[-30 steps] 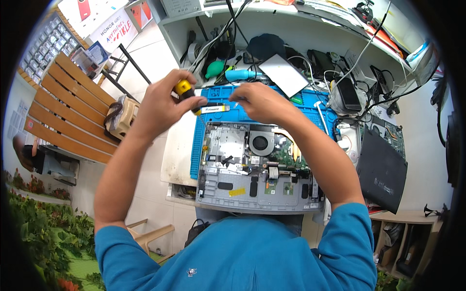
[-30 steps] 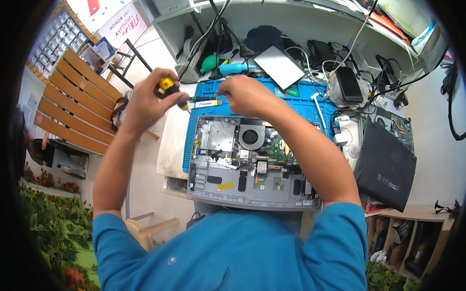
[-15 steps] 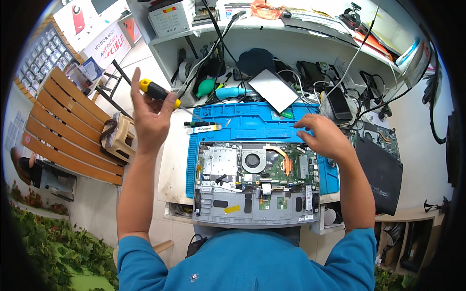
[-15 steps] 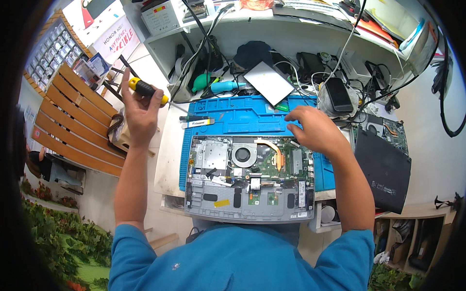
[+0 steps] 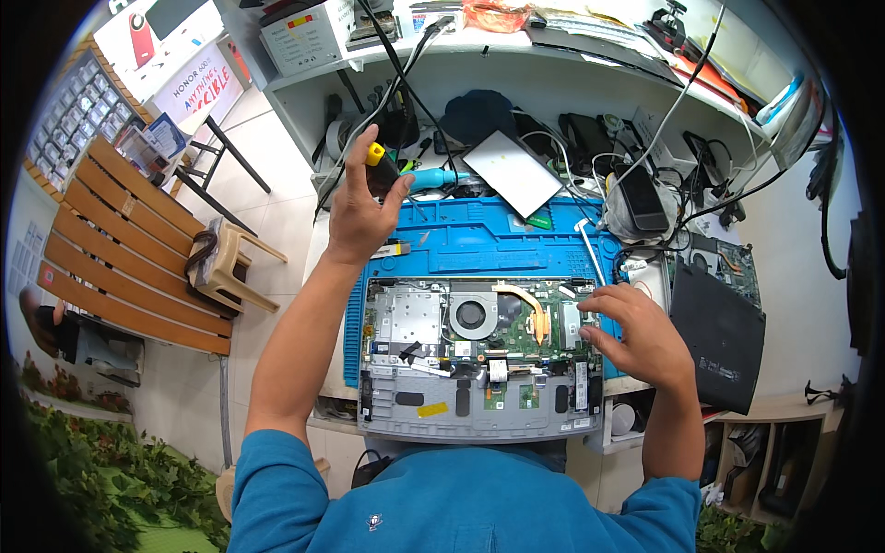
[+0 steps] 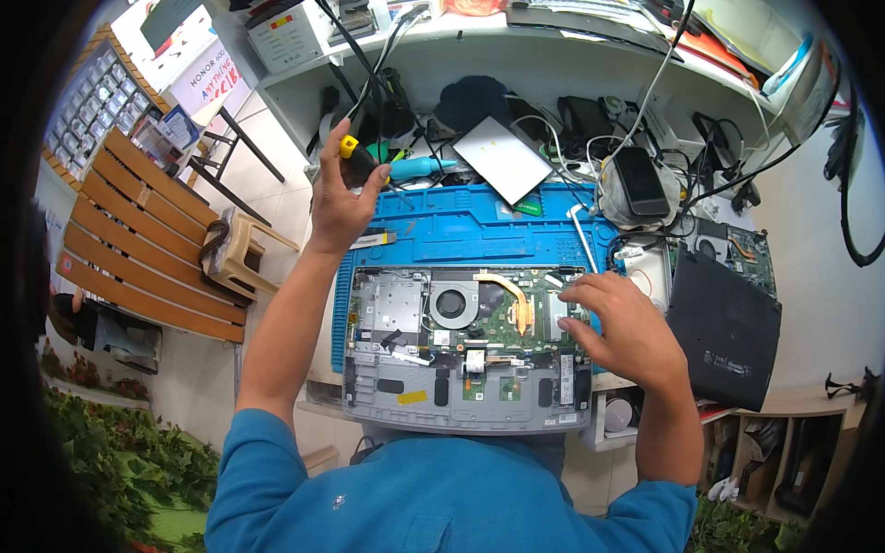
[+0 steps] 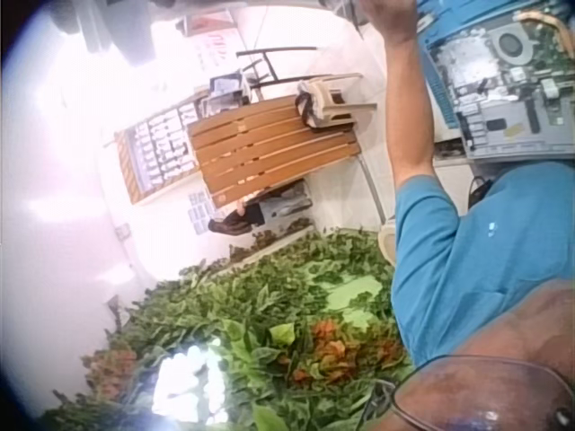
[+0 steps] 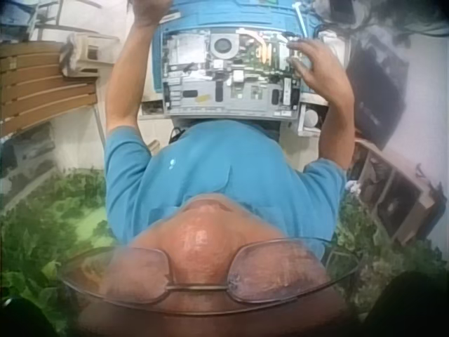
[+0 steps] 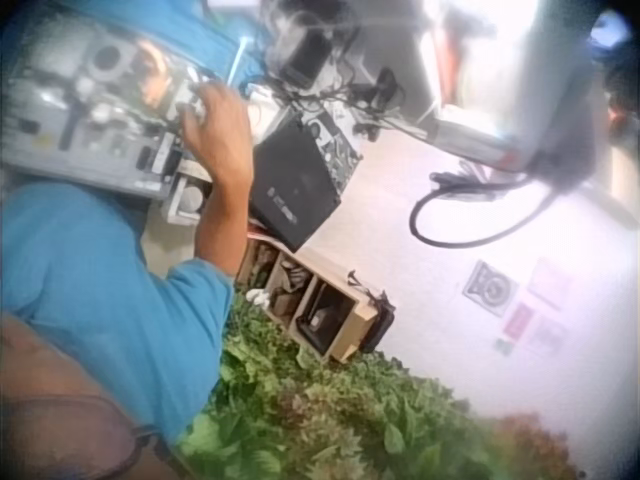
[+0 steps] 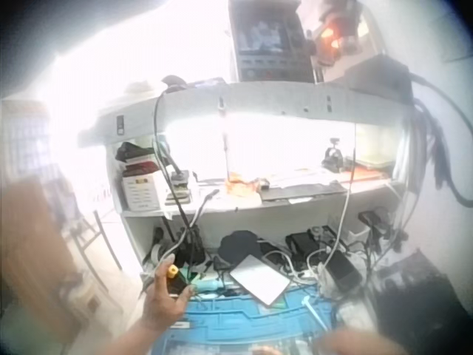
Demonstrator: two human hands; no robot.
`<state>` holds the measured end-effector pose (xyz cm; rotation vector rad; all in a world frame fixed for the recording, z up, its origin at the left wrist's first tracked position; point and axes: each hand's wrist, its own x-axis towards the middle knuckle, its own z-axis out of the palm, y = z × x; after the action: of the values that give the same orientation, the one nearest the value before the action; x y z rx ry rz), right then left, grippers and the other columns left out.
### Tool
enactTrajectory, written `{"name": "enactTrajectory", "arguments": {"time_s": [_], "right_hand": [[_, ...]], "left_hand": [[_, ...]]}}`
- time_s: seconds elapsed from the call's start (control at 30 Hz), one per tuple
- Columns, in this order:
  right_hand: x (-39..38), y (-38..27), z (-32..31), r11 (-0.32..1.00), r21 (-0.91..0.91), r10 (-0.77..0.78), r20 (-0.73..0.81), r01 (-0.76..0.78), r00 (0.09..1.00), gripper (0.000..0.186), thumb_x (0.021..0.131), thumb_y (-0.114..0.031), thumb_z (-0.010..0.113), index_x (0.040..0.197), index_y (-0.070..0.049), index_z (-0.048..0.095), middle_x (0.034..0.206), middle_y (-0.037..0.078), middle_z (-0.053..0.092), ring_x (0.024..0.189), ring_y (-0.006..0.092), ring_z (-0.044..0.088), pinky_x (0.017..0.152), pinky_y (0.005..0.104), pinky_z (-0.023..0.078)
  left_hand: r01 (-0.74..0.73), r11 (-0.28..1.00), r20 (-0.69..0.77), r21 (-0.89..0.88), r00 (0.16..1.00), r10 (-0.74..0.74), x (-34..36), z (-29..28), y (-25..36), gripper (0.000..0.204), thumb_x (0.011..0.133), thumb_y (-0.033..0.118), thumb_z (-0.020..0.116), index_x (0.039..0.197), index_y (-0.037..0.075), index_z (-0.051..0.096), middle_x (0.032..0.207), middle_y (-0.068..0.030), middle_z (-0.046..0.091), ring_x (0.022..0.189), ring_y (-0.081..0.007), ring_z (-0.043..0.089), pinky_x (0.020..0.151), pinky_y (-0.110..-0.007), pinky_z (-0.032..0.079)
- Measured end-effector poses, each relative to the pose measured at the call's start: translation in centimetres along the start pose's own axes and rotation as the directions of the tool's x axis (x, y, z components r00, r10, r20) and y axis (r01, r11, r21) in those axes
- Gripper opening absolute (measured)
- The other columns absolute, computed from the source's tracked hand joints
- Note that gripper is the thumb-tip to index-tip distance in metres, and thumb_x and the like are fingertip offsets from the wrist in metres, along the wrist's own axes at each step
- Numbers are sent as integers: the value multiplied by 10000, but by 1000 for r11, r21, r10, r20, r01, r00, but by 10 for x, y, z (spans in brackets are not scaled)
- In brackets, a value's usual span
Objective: The person works on a disassembled laptop on a blue workbench, using a screwdriver to manipulate internal components and a screw. They briefly handle a separate black laptop casing before returning to the main unit. The task involves precise hand movements and tool use within a cluttered workspace.
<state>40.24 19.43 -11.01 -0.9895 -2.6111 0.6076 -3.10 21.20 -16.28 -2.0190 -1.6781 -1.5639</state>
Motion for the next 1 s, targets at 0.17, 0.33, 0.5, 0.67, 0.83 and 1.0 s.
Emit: {"name": "enactTrajectory", "arguments": {"time_s": [0.17,0.33,0.5,0.67,0.83,1.0], "right_hand": [[6,0,5,999,36,-17,35,15,999,311,959,-195,813,1220,-29,775,1220,164,753,1178,374,682,1040,473,524],[33,-12,18,989,17,-148,34,148,988,282,985,-209,786,1193,-19,778,1164,149,751,1165,362,683,1039,473,521],[85,-27,45,978,20,-206,139,206,969,269,1002,-220,767,1183,-22,785,1151,155,748,1144,378,701,1012,498,548],[137,-47,81,964,113,-242,-4,240,970,291,988,-224,791,1201,-25,793,1174,160,762,1147,376,722,995,476,573],[178,-70,118,928,323,-213,45,187,976,370,927,-237,877,1229,-31,816,1183,165,774,1081,351,753,944,450,595],[188,-84,136,914,380,-172,46,142,984,332,901,-224,906,1155,-22,836,1095,162,805,1002,320,778,869,418,604]], "left_hand": [[-27,999,-27,41,999,28,-3,-2,-6,874,1017,147,843,1712,147,313,1061,-112,734,965,-198,787,933,-321,630],[29,1000,-121,-8,992,-30,3,-17,8,877,1013,135,842,1707,137,306,1042,-99,723,938,-190,786,864,-324,642],[103,989,-167,-108,979,-120,-4,-40,17,878,1014,135,846,1705,112,305,1015,-69,705,897,-139,755,832,-294,632],[126,974,-184,-188,970,-162,-17,-61,32,900,1006,113,851,1711,89,291,1032,-53,707,894,-113,728,832,-274,621],[146,957,-184,-251,963,-195,-36,-78,41,903,1007,95,846,1713,75,283,1054,-58,685,915,-105,708,842,-265,618],[139,960,-204,-244,960,-191,-41,-85,49,903,1005,98,849,1711,74,286,1055,-47,662,897,-98,699,833,-259,617]]}}
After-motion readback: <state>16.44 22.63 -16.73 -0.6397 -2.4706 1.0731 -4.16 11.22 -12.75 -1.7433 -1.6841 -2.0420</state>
